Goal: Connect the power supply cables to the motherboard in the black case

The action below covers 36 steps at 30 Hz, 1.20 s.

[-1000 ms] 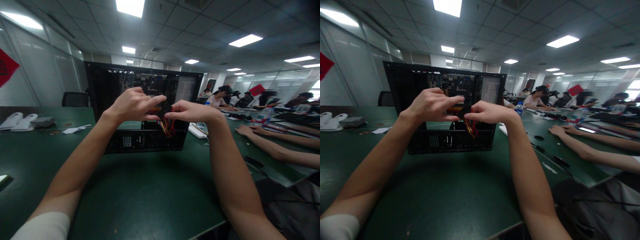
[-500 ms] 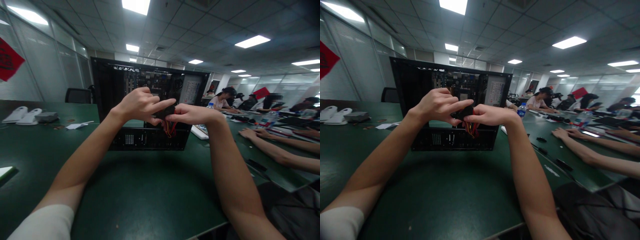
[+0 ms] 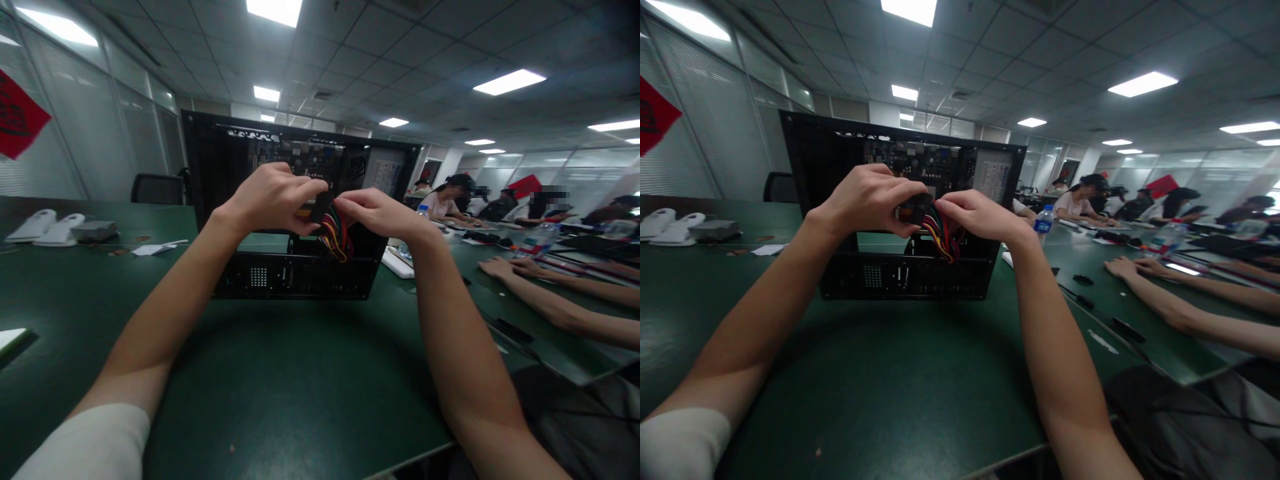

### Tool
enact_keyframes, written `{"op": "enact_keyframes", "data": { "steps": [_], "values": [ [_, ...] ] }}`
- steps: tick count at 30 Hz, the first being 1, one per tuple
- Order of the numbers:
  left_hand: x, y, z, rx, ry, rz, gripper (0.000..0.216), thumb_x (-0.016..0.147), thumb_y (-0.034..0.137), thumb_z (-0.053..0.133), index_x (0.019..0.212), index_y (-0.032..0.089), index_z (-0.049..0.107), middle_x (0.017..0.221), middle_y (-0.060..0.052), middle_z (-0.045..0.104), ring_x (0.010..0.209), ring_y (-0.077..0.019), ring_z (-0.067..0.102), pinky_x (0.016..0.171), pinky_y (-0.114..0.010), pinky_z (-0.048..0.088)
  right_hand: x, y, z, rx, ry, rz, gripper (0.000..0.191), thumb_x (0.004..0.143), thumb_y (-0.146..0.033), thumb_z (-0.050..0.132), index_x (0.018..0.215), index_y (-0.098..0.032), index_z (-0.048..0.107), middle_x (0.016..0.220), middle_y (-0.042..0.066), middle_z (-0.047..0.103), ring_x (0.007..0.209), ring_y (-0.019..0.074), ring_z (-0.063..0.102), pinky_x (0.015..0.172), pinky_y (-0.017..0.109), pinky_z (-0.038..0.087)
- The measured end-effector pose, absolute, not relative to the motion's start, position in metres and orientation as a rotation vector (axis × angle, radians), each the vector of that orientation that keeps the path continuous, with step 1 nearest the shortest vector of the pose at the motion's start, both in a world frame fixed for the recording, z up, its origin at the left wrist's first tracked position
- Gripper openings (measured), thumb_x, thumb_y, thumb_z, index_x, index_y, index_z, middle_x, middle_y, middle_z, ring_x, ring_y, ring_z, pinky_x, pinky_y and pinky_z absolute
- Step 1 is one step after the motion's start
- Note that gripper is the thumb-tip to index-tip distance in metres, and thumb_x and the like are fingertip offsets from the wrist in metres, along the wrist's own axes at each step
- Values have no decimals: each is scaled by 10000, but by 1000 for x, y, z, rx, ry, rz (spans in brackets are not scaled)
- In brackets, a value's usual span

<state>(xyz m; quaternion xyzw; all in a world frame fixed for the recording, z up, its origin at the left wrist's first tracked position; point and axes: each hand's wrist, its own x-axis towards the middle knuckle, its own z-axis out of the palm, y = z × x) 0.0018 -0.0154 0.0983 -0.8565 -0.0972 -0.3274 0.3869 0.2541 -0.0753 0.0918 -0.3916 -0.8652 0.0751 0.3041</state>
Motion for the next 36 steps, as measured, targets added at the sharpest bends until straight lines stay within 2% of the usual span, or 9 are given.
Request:
{"op": "enact_keyframes", "data": {
  "steps": [4,8,10,15,18,21,28,32,36],
  "values": [
    [-8,-3,100,-2241,-357,-912,521,844,568,687,1233,223,682,1023,-48,780,895,-234,743,839,-359,521,245,-59,83,-1000,-2177,-287,324,1039,-340,502,1253,-164,669,1102,104,721,988,225,669,902,374,544],
    [-14,6,100,-2318,-427,-929,524,843,544,707,1248,212,688,1015,-57,781,903,-227,739,784,-318,514,236,-40,65,-951,-2110,-726,504,1014,-277,547,1514,-251,488,1470,126,558,1330,294,544,1067,492,522],
    [-13,8,99,-2342,-430,-894,505,861,538,692,1240,204,694,1027,-56,779,906,-225,737,768,-311,511,234,-30,54,-889,-2086,-849,490,1039,-264,497,1528,-290,472,1522,104,511,1410,286,476,1110,517,502],
    [-6,10,93,-2405,-439,-810,360,931,474,633,1150,207,736,976,-42,778,877,-209,733,750,-299,497,227,-13,33,-774,-2110,-956,333,1073,-355,480,1345,-242,634,1367,123,623,1261,270,575,1031,462,544],
    [-3,12,90,-2455,-506,-733,349,941,478,623,1139,218,745,938,-43,777,843,-205,726,749,-298,490,223,-9,27,-807,-2118,-958,333,1081,-396,474,1230,-199,697,1249,133,679,1129,253,624,919,391,561],
    [-1,15,88,-2503,-581,-663,361,959,477,598,1171,223,744,943,-58,778,844,-205,721,765,-303,483,223,-5,20,-941,-2105,-886,330,1073,-420,499,1205,-219,724,1214,117,700,1086,246,644,871,348,540],
    [10,24,78,-2613,-601,-542,290,937,361,632,1162,207,732,990,-80,770,834,-210,709,655,-293,429,236,18,-2,-1059,-2065,-570,331,1044,-370,573,1290,-211,726,1228,112,711,1104,247,685,899,311,522],
    [20,36,63,-2673,-603,-505,303,942,350,630,1207,234,720,1081,-85,771,889,-214,711,701,-300,458,241,25,-6,-1125,-2063,-470,276,1012,-362,622,1157,-189,779,1172,115,730,1065,250,701,893,312,522],
    [20,54,50,-2678,-576,-550,293,971,385,604,1203,252,722,1157,-77,760,980,-229,716,730,-311,473,237,22,-1,-1304,-2101,-401,326,1022,-424,602,1123,-180,794,1172,129,751,1099,257,703,923,306,506]
  ]
}}
